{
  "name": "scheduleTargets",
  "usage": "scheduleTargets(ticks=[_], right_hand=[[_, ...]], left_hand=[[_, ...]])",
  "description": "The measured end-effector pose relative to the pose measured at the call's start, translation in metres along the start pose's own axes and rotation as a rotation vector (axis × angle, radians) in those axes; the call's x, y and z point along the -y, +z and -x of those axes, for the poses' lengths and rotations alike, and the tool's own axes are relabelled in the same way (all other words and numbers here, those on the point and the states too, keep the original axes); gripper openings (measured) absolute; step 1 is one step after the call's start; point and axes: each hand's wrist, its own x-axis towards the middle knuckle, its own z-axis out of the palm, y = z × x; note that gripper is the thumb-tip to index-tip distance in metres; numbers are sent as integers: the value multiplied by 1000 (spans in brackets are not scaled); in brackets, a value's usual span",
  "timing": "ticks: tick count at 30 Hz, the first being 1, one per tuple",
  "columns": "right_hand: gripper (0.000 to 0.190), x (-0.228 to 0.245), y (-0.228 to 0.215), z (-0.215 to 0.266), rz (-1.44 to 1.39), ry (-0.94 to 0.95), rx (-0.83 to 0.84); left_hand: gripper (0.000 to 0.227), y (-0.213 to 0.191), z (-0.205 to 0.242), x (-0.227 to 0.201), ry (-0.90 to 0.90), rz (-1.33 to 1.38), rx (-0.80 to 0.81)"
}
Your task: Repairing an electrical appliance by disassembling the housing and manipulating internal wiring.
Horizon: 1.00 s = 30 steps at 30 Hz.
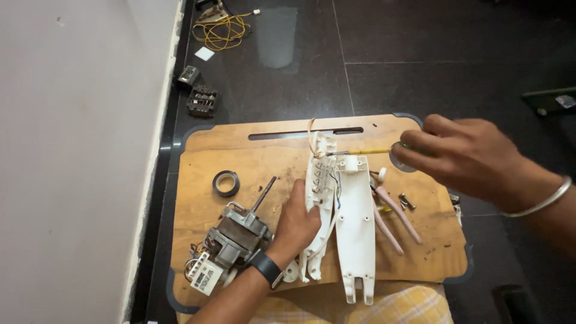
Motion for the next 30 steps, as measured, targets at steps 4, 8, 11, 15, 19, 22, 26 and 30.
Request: scheduleTargets(ticks=[4,8,11,15,19,22,26,30], right_hand=[[36,9,-23,-20,-94,235,139],[43,14,-57,-48,-373,735,676],[33,11,-47,-34,-452,781,650],[20,7,-32,-19,-314,335,120],[19,11,-21,-11,-64,36,0],[34,19,-43,-31,-94,198,264],[36,25,-65,-50,-298,679,663],[30,21,-53,-36,-332,631,445]], left_hand=[[36,-1,0,-3,8,17,7],[38,1,-1,2,-17,-24,24],[39,0,-1,-3,-28,1,29],[43,0,-2,0,4,-13,21],[38,-2,-1,-5,-64,25,42],[42,-2,-2,-2,-33,-2,28],[40,-1,-2,-2,-50,12,42],[41,-2,-2,-6,-55,25,35]])
